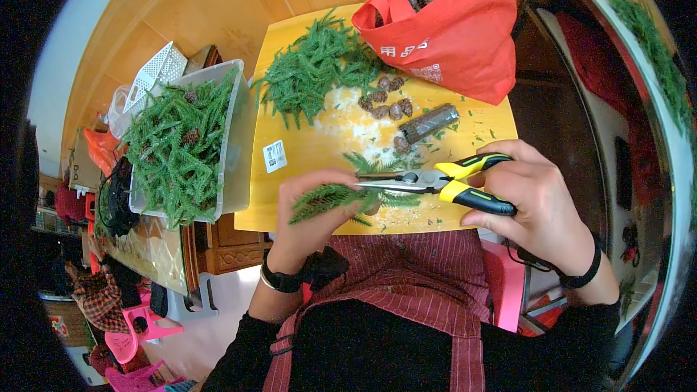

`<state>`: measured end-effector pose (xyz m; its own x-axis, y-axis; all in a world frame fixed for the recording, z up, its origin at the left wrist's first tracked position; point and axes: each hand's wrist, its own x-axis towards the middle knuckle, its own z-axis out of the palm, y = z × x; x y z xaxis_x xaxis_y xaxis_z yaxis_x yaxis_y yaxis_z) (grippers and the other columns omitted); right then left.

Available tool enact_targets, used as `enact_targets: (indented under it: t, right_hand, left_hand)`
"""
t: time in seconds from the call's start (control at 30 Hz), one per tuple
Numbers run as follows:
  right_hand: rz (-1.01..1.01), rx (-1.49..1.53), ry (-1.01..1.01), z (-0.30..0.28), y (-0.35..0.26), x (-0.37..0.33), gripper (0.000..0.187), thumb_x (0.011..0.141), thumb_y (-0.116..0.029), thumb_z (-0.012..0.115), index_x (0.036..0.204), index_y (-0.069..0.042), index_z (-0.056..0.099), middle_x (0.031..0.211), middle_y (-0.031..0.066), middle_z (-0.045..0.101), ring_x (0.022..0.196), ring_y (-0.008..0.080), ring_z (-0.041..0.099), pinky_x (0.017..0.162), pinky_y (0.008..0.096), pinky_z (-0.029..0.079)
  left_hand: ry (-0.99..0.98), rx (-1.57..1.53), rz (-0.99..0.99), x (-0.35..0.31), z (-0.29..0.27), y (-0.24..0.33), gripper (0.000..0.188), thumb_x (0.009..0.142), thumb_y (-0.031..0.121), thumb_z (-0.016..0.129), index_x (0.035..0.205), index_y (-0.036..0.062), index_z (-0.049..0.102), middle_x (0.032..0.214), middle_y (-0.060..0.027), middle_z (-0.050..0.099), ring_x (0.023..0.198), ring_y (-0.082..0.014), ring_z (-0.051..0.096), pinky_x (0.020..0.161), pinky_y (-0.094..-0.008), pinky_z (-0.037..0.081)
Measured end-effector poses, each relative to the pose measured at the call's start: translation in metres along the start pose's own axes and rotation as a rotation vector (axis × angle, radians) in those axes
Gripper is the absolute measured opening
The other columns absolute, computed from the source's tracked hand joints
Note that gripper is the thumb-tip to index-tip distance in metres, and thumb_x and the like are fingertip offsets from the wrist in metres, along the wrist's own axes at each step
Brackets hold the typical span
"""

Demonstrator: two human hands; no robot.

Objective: Trimming evergreen branches using shears and sorting the pieces on a workbench.

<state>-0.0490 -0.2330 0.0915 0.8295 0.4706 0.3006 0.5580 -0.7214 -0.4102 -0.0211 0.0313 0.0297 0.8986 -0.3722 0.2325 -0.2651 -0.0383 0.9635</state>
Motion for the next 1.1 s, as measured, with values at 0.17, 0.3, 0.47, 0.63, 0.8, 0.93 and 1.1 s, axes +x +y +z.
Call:
enact_targets:
  t: [0.17,0.3,0.47,0.63,0.8,0.93,1.1]
  right_hand:
    - [0.019,0.126,-0.057,0.001,0.006,-0.006,0.034,0.064,-0.03,0.075,0.072,-0.001,0.058,0.068,0.011,0.058,0.084,0.0317,0.058,0.079,0.0398,0.046]
    - [0.013,0.134,-0.031,0.004,0.01,-0.007,0.034,0.064,-0.03,0.075,0.072,-0.001,0.058,0.066,0.0103,0.057,0.082,0.0317,0.058,0.078,0.0391,0.046]
    - [0.029,0.166,-0.041,0.004,0.011,-0.006,0.034,0.063,-0.03,0.076,0.071,-0.002,0.058,0.064,0.0097,0.056,0.079,0.0314,0.058,0.076,0.0377,0.047]
    - [0.026,0.192,-0.052,0.006,0.013,-0.005,0.034,0.062,-0.029,0.076,0.069,-0.002,0.057,0.062,0.0098,0.055,0.075,0.0311,0.058,0.076,0.0376,0.047]
    - [0.013,0.193,-0.063,0.005,0.015,-0.006,0.034,0.062,-0.028,0.077,0.066,-0.002,0.055,0.061,0.0099,0.054,0.072,0.0314,0.057,0.076,0.0377,0.047]
    - [0.029,0.189,-0.078,0.007,0.017,-0.005,0.035,0.062,-0.029,0.076,0.065,-0.002,0.054,0.061,0.0111,0.054,0.072,0.0321,0.057,0.073,0.0378,0.048]
    - [0.079,0.156,-0.076,0.006,0.014,-0.005,0.036,0.063,-0.03,0.076,0.065,-0.002,0.053,0.062,0.0121,0.053,0.074,0.033,0.057,0.069,0.0381,0.047]
  left_hand:
    - [0.0,-0.116,0.004,0.002,0.0,0.002,0.021,0.07,-0.008,0.064,0.089,0.0,0.062,0.09,-0.0081,0.063,0.082,-0.0136,0.059,0.074,-0.026,0.047]
    - [-0.014,-0.065,0.07,0.004,0.0,-0.002,0.021,0.07,-0.004,0.066,0.09,0.0012,0.062,0.087,-0.0066,0.063,0.08,-0.0122,0.059,0.072,-0.0249,0.046]
    - [-0.016,-0.028,0.11,0.005,0.001,0.0,0.02,0.069,-0.003,0.067,0.087,0.0021,0.062,0.084,-0.0068,0.062,0.079,-0.0147,0.059,0.071,-0.0258,0.046]
    - [-0.051,0.01,0.111,0.004,0.0,0.0,0.021,0.066,-0.007,0.064,0.085,-0.001,0.059,0.087,-0.0101,0.059,0.082,-0.0179,0.056,0.074,-0.0273,0.045]
    - [-0.063,0.061,0.162,0.006,-0.001,0.0,0.023,0.064,-0.008,0.064,0.085,0.0002,0.06,0.086,-0.0108,0.06,0.081,-0.0199,0.057,0.073,-0.0284,0.045]
    - [-0.056,0.073,0.166,0.007,-0.002,-0.001,0.023,0.063,-0.007,0.065,0.085,0.0006,0.06,0.085,-0.0103,0.06,0.081,-0.0202,0.058,0.072,-0.0287,0.045]
    - [0.029,0.318,0.275,0.009,-0.001,-0.001,0.021,0.064,-0.004,0.067,0.082,0.0023,0.062,0.083,-0.0087,0.063,0.078,-0.0208,0.059,0.071,-0.0289,0.045]
